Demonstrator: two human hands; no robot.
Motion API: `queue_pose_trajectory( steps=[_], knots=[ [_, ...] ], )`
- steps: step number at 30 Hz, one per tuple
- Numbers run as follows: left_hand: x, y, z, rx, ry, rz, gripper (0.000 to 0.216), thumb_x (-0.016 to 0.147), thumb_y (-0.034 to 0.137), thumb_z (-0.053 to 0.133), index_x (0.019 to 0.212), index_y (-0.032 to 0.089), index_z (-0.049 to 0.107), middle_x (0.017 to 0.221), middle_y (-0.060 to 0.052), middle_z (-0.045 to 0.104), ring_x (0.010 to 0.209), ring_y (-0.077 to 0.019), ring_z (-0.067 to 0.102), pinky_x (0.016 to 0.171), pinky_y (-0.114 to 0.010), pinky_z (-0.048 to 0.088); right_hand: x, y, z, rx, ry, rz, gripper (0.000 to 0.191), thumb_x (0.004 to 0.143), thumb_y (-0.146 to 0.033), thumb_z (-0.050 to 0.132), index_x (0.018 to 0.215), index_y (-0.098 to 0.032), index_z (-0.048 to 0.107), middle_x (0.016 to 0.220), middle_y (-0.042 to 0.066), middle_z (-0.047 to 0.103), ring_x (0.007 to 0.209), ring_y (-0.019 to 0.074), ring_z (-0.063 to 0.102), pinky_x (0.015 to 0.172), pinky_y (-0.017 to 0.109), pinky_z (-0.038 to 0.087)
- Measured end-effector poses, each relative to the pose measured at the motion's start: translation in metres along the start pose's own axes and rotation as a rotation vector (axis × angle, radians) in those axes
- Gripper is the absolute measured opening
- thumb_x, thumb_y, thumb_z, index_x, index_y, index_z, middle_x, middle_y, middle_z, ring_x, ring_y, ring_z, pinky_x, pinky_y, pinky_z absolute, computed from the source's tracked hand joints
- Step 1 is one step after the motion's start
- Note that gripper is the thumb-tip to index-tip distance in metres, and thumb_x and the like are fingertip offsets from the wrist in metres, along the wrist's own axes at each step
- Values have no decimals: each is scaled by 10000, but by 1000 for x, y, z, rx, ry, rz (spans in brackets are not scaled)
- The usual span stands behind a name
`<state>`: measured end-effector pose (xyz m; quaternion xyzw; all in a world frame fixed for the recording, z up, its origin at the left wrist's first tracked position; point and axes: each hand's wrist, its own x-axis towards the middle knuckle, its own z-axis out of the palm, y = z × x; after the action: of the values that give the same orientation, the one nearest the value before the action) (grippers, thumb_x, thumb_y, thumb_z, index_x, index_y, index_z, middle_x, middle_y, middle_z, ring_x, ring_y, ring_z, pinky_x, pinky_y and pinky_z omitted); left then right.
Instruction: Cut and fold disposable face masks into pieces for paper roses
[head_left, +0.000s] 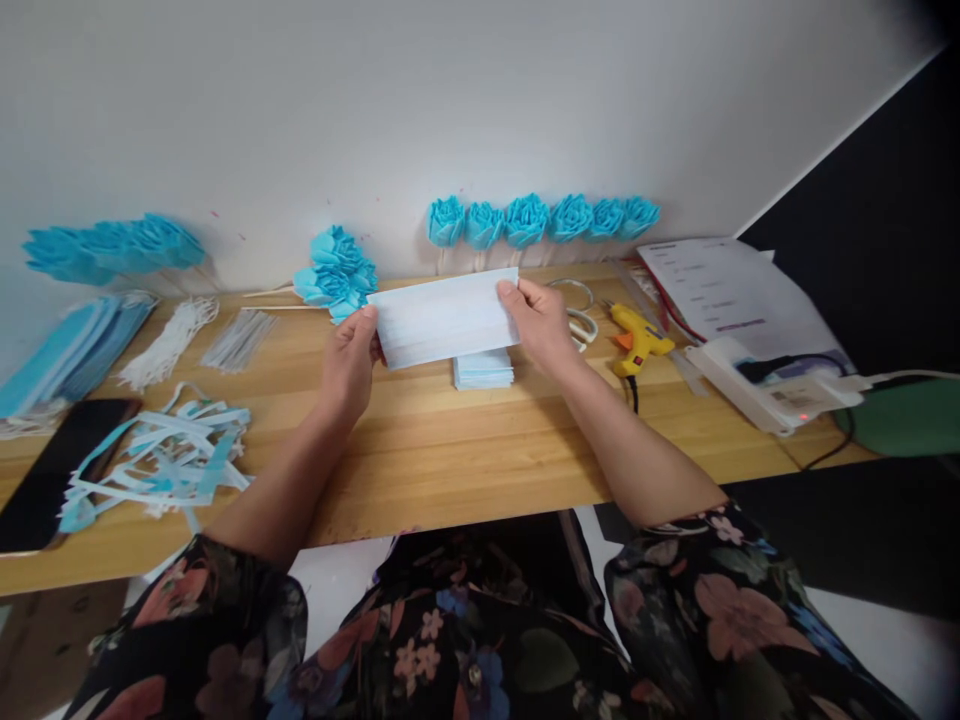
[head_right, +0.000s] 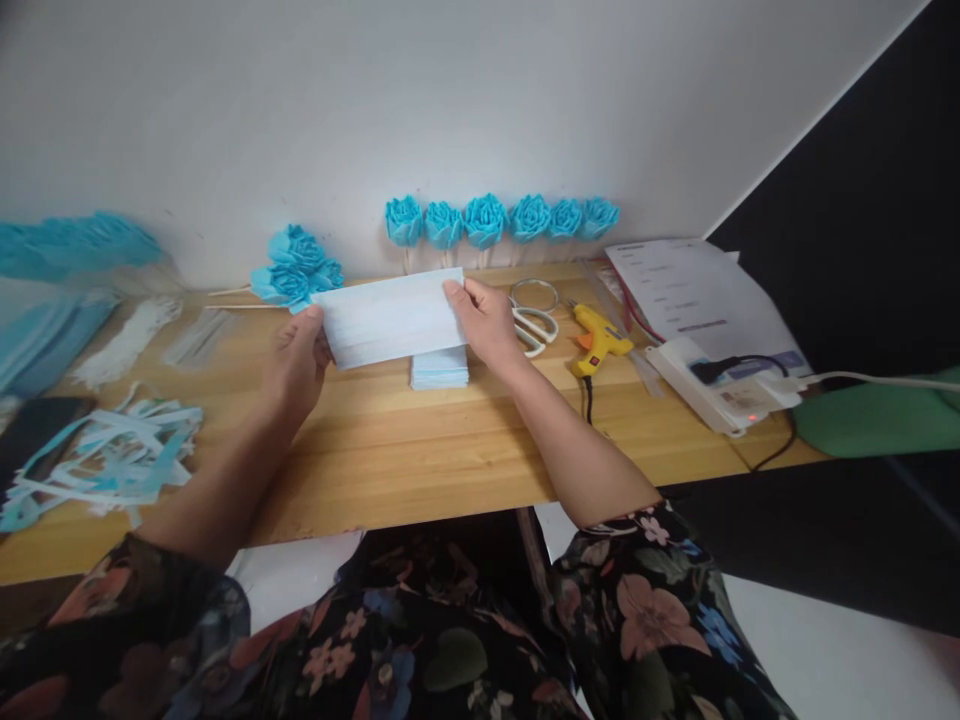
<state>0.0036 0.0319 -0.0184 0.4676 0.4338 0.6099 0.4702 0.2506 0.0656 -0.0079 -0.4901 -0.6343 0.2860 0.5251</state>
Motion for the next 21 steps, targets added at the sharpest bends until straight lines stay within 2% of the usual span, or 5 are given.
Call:
queue_pose_trajectory(
  steps=[3, 9, 12, 17, 21],
  knots=[
    [-1, 0, 2, -53, -27, -34, 426, 881, 588, 642, 725, 200, 561, 590, 25, 495, 500, -106, 462, 446, -233, 343, 0, 1, 1, 0, 1, -15, 498, 918, -542, 544, 619, -218, 313, 623, -45, 258, 603, 103, 265, 562, 276, 215],
    [-1, -3, 2, 21, -28, -58, 318, 764, 469, 788, 853, 180, 687, 674, 9, 612, 561, -112, 514, 493, -234, 359, -3, -2, 2, 40, 8, -17, 506, 904, -545, 570, 606, -215, 329, 618, -48, 266, 593, 99, 264, 558, 280, 218],
    [-1, -3, 1, 83, -81, -103, 316, 709, 446, 813, 783, 157, 708, 625, 1, 615, 511, -99, 480, 462, -234, 338, -3, -4, 2, 122, 47, 52, 512, 860, -599, 613, 610, -217, 384, 612, -45, 306, 591, 104, 306, 549, 273, 252],
    [-5, -1, 4, 215, -256, -218, 371, 664, 469, 832, 603, 150, 652, 497, -15, 593, 426, -98, 486, 432, -238, 338, 3, -6, -1, 389, 101, 224, 461, 772, -685, 677, 772, -231, 598, 719, 7, 577, 745, 173, 567, 634, 298, 433],
    [-13, 1, 13, 189, -215, -176, 400, 715, 506, 795, 606, 166, 615, 467, -10, 591, 399, -96, 482, 424, -239, 348, 4, -13, 0, 602, -38, 259, 590, 778, -789, 576, 1013, -260, 688, 1004, 64, 725, 1042, 255, 646, 804, 377, 525]
  ],
)
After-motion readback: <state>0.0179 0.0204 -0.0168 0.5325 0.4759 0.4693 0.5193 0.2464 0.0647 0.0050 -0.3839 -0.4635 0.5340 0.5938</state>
